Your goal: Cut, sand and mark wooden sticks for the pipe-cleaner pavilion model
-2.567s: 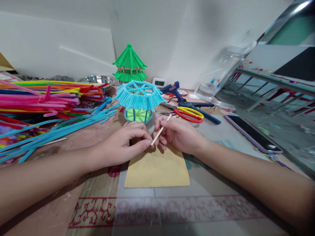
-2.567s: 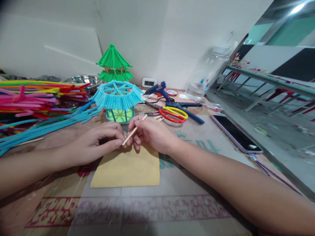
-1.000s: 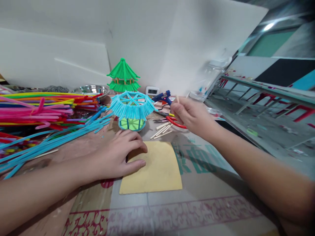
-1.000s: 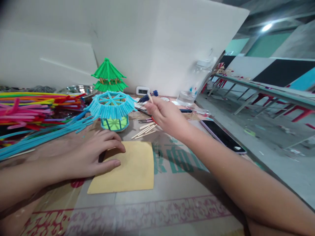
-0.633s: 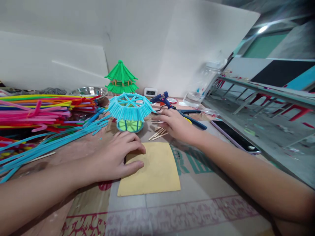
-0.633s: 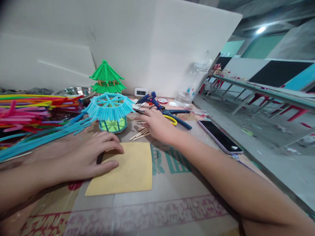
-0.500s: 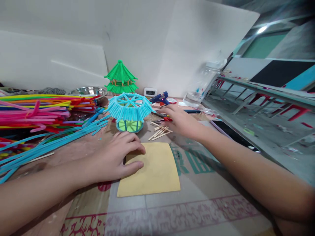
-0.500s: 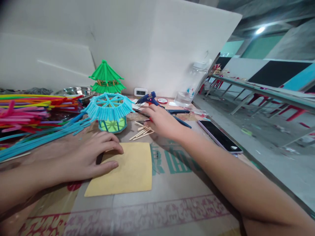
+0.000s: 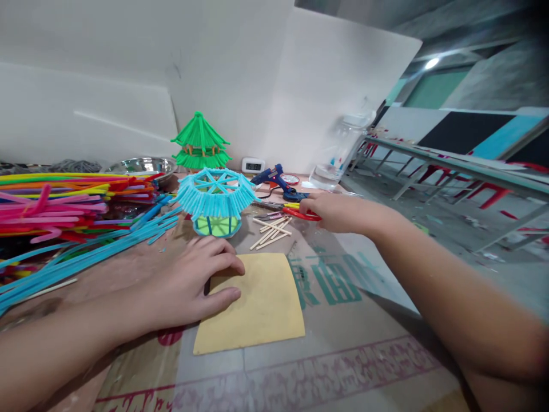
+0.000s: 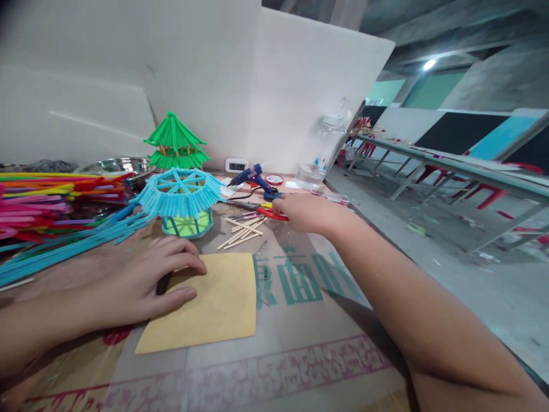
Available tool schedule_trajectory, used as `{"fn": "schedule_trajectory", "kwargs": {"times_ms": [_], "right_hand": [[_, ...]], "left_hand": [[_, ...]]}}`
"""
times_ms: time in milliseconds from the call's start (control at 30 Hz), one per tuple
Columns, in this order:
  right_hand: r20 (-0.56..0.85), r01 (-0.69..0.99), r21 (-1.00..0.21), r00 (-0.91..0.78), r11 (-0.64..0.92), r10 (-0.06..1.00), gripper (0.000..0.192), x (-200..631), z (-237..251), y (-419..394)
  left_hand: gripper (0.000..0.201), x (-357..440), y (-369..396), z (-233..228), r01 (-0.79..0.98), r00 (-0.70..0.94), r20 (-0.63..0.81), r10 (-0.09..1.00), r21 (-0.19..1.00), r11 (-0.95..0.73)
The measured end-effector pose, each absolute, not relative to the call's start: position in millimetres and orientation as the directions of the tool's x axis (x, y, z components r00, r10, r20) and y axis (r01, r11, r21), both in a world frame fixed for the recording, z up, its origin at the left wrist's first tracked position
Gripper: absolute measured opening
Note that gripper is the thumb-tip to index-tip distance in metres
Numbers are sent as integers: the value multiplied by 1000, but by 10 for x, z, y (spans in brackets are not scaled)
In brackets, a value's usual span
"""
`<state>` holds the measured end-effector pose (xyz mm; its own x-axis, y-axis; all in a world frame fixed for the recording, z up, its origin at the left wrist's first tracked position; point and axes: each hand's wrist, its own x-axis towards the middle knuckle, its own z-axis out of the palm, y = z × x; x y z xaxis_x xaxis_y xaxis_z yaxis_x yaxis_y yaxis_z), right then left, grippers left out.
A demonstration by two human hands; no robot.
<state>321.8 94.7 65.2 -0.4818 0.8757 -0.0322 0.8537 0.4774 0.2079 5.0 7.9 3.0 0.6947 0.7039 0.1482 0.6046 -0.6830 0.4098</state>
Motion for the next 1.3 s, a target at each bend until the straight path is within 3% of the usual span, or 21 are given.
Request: {"fn": "schedule_trajectory", "kwargs": {"times_ms": [100, 400, 600, 667, 767, 900, 1133, 1300], "right_hand": [[-91, 826, 405, -389, 391, 917, 23, 3227, 606, 972], [-30, 823, 412, -416, 390, 909, 30, 2983, 410, 919], [-33, 830, 320, -471, 456, 881, 32, 3035, 579, 920], [-54, 827, 196, -528, 527, 848, 31, 3002, 647, 877], [-95, 788, 2, -612, 615, 785, 45, 2896, 660, 797], [-79, 713, -3, -699, 701, 711, 60, 2797, 548, 771], [-69, 795, -63, -606, 603, 792, 21, 2694, 462, 732], [-91, 826, -118, -561, 551, 823, 21, 2587, 450, 617]], "left_hand": [[24, 43, 72, 23, 618, 687, 143, 713, 401, -676], [24, 52, 79, -4, 614, 693, 150, 705, 390, -686], [23, 60, 76, 11, 615, 691, 143, 708, 398, -680], [24, 55, 76, 6, 615, 691, 144, 708, 398, -681], [24, 42, 78, -8, 611, 692, 150, 706, 399, -684], [24, 41, 83, -17, 605, 696, 156, 701, 399, -689], [23, 64, 79, 15, 614, 692, 142, 707, 400, -681], [24, 44, 67, 23, 619, 688, 138, 712, 400, -676]]}}
